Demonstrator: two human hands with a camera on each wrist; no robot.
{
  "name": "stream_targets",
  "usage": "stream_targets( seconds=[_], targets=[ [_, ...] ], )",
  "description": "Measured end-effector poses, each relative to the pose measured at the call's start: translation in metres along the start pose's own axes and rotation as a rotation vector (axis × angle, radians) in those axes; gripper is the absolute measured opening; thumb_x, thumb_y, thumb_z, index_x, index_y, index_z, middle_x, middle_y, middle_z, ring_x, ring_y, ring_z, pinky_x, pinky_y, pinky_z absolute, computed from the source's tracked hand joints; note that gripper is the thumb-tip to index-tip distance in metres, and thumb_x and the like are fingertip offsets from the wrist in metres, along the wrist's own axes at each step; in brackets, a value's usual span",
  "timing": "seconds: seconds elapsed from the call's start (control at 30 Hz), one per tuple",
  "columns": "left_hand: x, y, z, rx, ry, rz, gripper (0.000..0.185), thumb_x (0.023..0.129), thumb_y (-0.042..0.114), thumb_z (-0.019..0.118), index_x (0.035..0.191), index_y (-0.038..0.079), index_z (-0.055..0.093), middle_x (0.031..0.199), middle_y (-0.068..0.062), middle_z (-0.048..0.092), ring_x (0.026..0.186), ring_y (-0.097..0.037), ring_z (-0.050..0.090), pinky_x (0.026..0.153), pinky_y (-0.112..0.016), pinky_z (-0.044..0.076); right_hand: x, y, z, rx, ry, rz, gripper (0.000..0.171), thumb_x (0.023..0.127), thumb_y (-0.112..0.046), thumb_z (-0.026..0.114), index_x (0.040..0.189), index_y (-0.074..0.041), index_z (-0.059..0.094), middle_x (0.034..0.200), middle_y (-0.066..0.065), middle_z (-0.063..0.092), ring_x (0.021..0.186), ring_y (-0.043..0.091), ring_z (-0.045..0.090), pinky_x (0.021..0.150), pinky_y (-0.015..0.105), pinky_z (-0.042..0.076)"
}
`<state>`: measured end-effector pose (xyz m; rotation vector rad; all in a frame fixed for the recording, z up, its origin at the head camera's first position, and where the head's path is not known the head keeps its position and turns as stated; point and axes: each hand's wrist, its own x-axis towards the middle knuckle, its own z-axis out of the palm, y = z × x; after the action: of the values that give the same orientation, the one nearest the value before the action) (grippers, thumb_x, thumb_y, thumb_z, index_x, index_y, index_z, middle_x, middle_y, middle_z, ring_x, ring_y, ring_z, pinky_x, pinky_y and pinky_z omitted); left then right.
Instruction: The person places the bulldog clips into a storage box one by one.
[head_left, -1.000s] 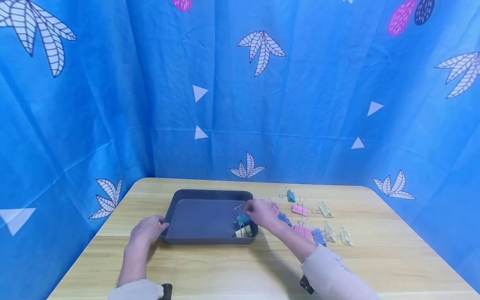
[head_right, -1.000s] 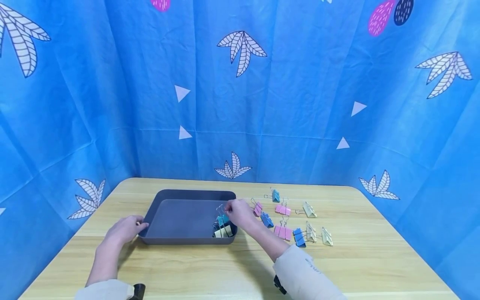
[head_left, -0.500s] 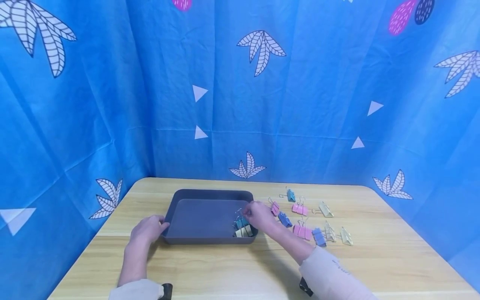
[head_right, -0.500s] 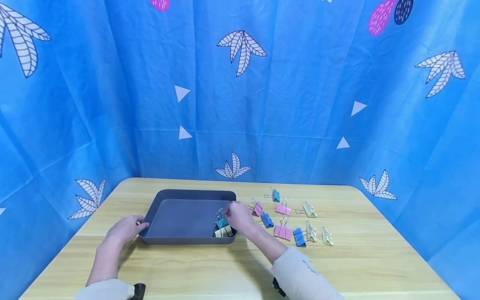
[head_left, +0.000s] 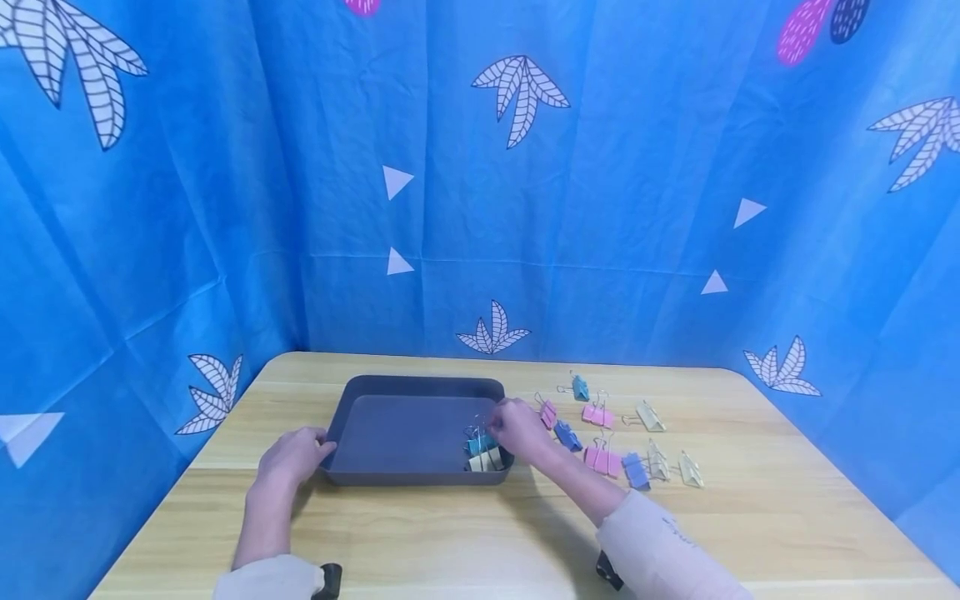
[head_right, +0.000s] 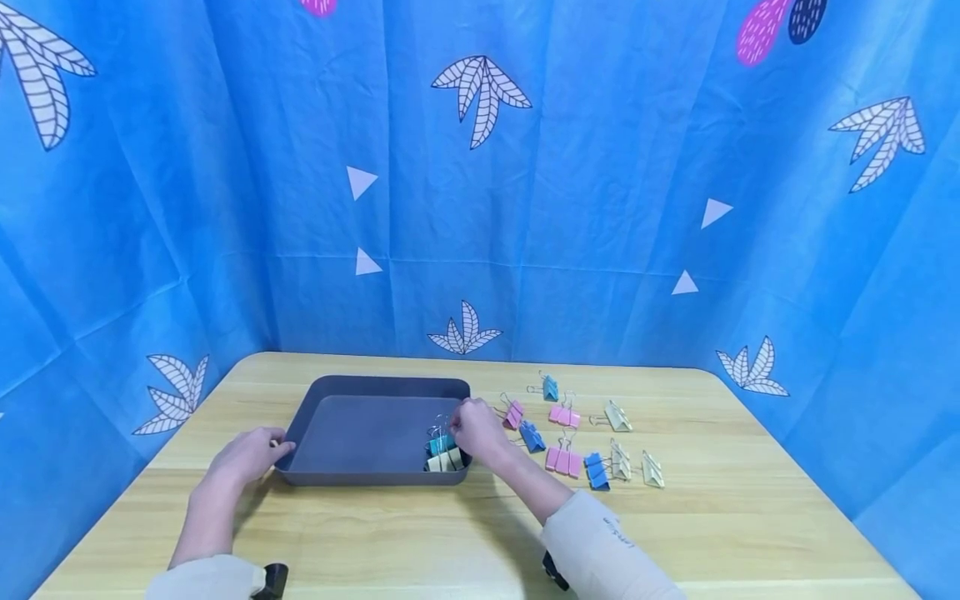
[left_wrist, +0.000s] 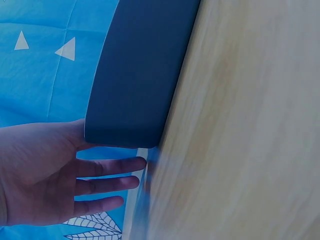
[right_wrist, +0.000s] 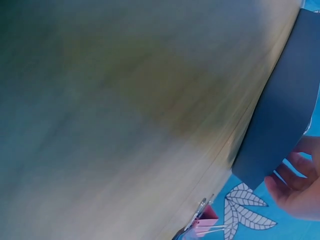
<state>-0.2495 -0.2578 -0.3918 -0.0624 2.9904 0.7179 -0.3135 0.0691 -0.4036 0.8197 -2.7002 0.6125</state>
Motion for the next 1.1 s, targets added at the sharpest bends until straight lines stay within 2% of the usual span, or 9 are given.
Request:
stream_targets(
  seconds=[0.3, 0.47, 0.7, 0.83, 0.97, 1.1],
  targets=[
    [0.001, 0.001, 0.001, 0.016, -0.002, 0.003, 0.038, 0.093, 0.016, 0.051, 0.119, -0.011, 0.052, 0.118, -0.032, 0.051, 0.109, -0.048, 0.045, 0.087, -0.056, 0.039, -0.001, -0.002, -0.013, 0.042, -0.015, 0.076, 0.006, 0.077, -0.002, 0.067, 0.082, -0.001, 0.071, 0.085, 0.008, 0.065, 0.078, 0.021, 0.062, 0.067, 0.026, 0.052],
    [0.002, 0.001, 0.002, 0.011, -0.006, -0.008, 0.039, 0.093, 0.016, 0.051, 0.120, -0.012, 0.051, 0.119, -0.032, 0.051, 0.109, -0.048, 0.045, 0.087, -0.057, 0.039, -0.005, -0.007, -0.031, 0.156, -0.040, 0.166, 0.009, 0.082, -0.002, 0.063, 0.088, -0.002, 0.070, 0.097, 0.011, 0.064, 0.088, 0.026, 0.060, 0.075, 0.034, 0.052],
    [0.001, 0.001, 0.002, 0.007, -0.003, -0.015, 0.039, 0.093, 0.016, 0.051, 0.121, -0.012, 0.051, 0.119, -0.032, 0.051, 0.109, -0.048, 0.045, 0.088, -0.057, 0.038, -0.015, -0.012, -0.065, 0.226, 0.083, 0.178, 0.009, 0.083, -0.007, 0.065, 0.090, -0.007, 0.071, 0.099, 0.006, 0.066, 0.097, 0.026, 0.059, 0.084, 0.042, 0.048],
    [0.001, 0.001, 0.002, 0.011, 0.002, -0.011, 0.039, 0.093, 0.016, 0.051, 0.120, -0.012, 0.052, 0.118, -0.032, 0.051, 0.109, -0.048, 0.045, 0.087, -0.056, 0.039, -0.025, -0.014, -0.085, 0.288, 0.158, 0.172, 0.008, 0.084, -0.010, 0.066, 0.090, -0.009, 0.071, 0.097, 0.004, 0.067, 0.094, 0.027, 0.061, 0.085, 0.044, 0.047],
    [0.001, 0.001, 0.002, 0.015, 0.007, -0.012, 0.038, 0.093, 0.017, 0.051, 0.120, -0.011, 0.052, 0.118, -0.032, 0.051, 0.110, -0.049, 0.045, 0.087, -0.056, 0.039, -0.035, -0.013, -0.101, 0.348, 0.195, 0.147, 0.010, 0.084, -0.008, 0.064, 0.093, -0.007, 0.070, 0.098, 0.005, 0.067, 0.096, 0.027, 0.061, 0.086, 0.044, 0.047],
    [0.002, 0.000, 0.003, 0.018, 0.015, -0.005, 0.038, 0.093, 0.016, 0.052, 0.120, -0.010, 0.053, 0.119, -0.031, 0.051, 0.110, -0.049, 0.044, 0.087, -0.056, 0.039, -0.044, -0.013, -0.115, 0.399, 0.217, 0.165, 0.012, 0.086, -0.010, 0.064, 0.095, -0.007, 0.069, 0.099, 0.005, 0.067, 0.095, 0.023, 0.061, 0.085, 0.040, 0.048]
  ],
)
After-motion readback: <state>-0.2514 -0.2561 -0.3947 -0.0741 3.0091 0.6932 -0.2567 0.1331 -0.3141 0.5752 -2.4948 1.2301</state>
